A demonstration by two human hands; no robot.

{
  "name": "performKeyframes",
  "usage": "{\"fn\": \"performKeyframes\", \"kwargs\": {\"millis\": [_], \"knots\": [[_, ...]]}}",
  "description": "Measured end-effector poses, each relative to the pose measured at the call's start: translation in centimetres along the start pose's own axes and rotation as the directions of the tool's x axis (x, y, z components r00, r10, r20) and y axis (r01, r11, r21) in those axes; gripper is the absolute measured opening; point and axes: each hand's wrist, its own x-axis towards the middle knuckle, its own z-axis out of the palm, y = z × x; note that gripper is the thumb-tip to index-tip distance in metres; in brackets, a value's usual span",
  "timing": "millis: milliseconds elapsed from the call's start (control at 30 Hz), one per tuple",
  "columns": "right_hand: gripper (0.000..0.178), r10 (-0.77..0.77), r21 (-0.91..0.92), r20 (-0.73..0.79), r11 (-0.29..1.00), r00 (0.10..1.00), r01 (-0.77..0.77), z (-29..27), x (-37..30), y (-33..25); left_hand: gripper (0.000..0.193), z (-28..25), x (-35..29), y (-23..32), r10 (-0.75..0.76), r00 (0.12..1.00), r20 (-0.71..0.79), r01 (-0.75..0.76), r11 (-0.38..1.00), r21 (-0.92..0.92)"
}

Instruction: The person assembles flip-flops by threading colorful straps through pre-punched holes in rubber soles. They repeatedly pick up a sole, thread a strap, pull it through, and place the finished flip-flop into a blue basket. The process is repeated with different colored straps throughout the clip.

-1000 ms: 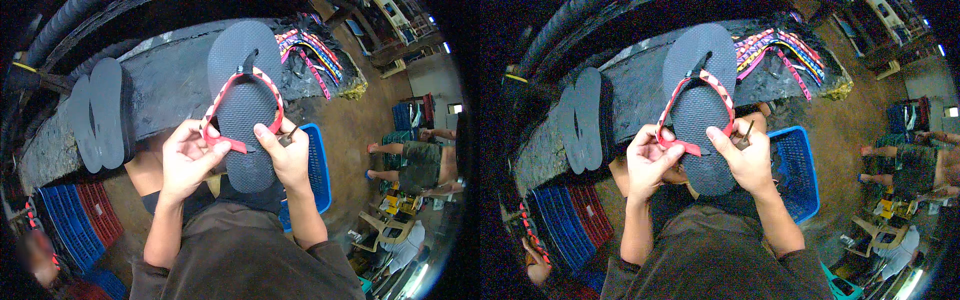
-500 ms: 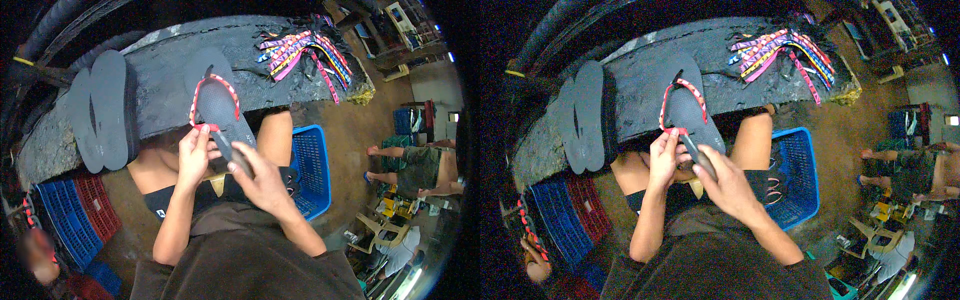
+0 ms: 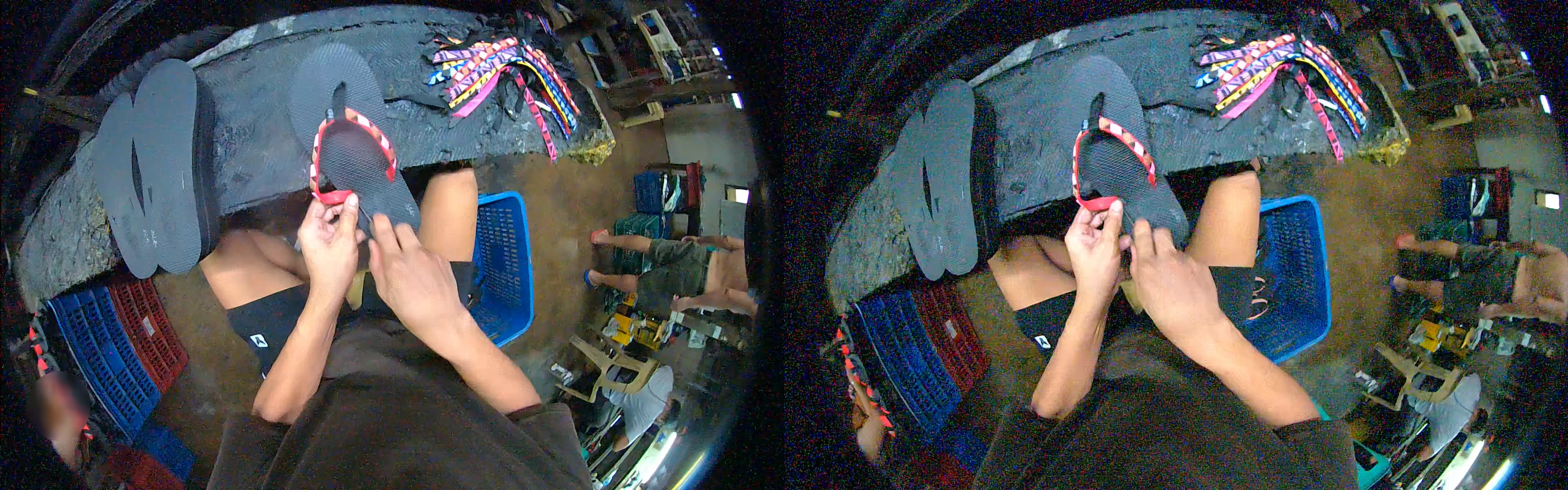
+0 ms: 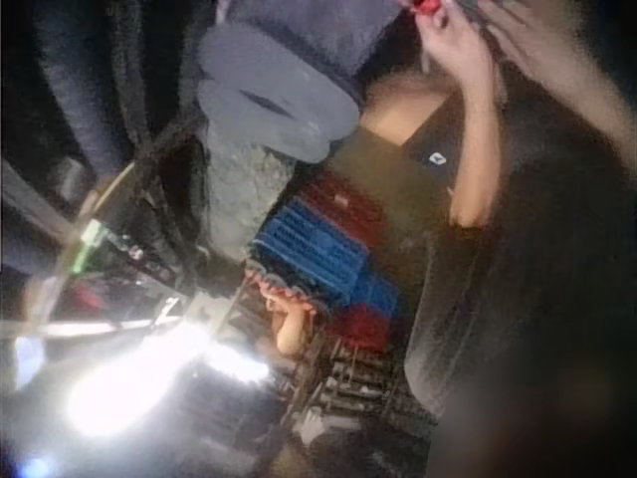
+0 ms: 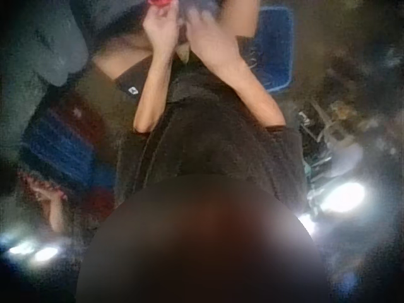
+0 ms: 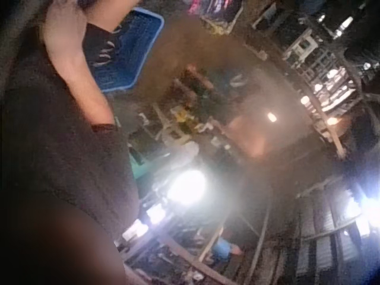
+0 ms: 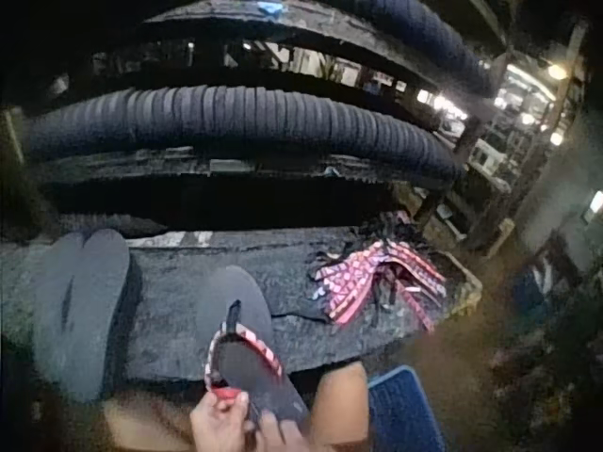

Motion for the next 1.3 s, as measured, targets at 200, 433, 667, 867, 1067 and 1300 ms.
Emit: {"fn": "performKeyframes", "kwargs": {"millis": [200, 433, 667, 867, 1067, 1300], "knots": [[0.018, -0.273, -0.2, 0.105, 0.936, 0.956, 0.289, -3.1, 5.0, -1.0, 0.006, -0.3, 1.4, -2.0, 0.191, 0.981, -0.03, -0.19, 0.981, 0.037], [0.031, -0.058, 0.258, -0.118, 0.962, 0.991, 0.087, -9.0, -3.4, 0.7, 0.026, 0.1, -1.7, 1.3, 0.071, 0.996, -0.048, -0.078, 0.984, -0.161], [0.044, 0.013, 0.997, -0.059, -0.047, 0.998, 0.06, 1.0, 1.6, 5.1, 0.028, 2.9, -6.5, 8.7, 0.284, 0.946, 0.157, -0.318, 0.906, 0.28], [0.055, 0.013, 0.947, -0.138, -0.291, 0.99, 0.136, 0.6, 1.1, 2.8, 0.03, 4.4, -5.8, 11.2, 0.338, 0.921, 0.196, -0.375, 0.903, 0.207], [0.051, 0.066, 0.936, -0.123, -0.324, 0.99, 0.138, 0.6, -0.2, 1.5, 0.03, 5.8, -6.7, 11.4, 0.158, 0.978, 0.139, -0.162, 0.987, 0.015], [0.032, 0.075, 0.853, -0.088, -0.509, 0.993, 0.114, 0.4, 1.2, 1.6, 0.031, 6.0, -5.8, 11.7, 0.236, 0.968, 0.088, -0.245, 0.963, 0.109]]}}
